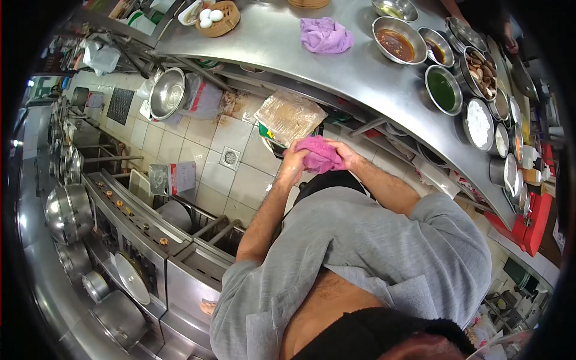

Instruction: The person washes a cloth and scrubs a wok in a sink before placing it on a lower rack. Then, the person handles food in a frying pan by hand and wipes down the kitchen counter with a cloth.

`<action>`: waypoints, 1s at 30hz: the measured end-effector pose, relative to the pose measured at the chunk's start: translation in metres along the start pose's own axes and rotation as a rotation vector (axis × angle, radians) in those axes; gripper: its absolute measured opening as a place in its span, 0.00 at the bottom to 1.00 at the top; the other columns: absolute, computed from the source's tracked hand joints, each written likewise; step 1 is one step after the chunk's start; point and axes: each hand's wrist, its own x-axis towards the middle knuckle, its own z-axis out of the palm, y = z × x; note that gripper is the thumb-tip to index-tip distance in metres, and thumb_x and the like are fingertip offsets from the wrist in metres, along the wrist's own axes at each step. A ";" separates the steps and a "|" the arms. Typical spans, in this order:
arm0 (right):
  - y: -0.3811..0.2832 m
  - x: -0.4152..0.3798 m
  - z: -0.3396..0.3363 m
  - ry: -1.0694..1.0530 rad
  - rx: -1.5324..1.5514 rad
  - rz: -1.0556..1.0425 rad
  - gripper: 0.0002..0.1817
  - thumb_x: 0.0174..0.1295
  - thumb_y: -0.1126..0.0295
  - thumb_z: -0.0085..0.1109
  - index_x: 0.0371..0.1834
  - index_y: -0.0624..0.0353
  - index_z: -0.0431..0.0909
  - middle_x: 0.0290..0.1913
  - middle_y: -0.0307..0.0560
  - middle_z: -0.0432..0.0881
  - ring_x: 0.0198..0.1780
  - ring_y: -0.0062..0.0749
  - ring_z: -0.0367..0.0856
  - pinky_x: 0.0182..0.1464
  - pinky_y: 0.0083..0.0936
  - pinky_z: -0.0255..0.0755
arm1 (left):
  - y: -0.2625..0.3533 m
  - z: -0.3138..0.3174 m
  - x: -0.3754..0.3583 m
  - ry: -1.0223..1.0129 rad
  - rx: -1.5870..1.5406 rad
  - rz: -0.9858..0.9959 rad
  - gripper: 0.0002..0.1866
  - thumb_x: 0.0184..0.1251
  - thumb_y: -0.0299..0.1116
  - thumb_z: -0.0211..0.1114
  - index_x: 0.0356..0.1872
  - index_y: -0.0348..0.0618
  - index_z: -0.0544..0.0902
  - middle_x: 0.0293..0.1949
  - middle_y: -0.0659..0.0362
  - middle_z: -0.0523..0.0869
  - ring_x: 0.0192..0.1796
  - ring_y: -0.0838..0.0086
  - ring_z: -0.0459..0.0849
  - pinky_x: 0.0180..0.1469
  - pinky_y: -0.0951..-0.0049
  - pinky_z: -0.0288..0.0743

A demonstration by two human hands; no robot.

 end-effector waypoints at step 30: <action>-0.080 0.017 0.033 -0.049 -1.327 -0.338 0.16 0.59 0.68 0.58 0.49 0.63 0.74 0.38 0.43 0.81 0.41 0.25 0.78 0.45 0.22 0.72 | 0.007 -0.090 0.164 0.202 0.839 -0.289 0.27 0.58 0.42 0.64 0.57 0.42 0.70 0.50 0.56 0.78 0.45 0.69 0.77 0.36 0.68 0.75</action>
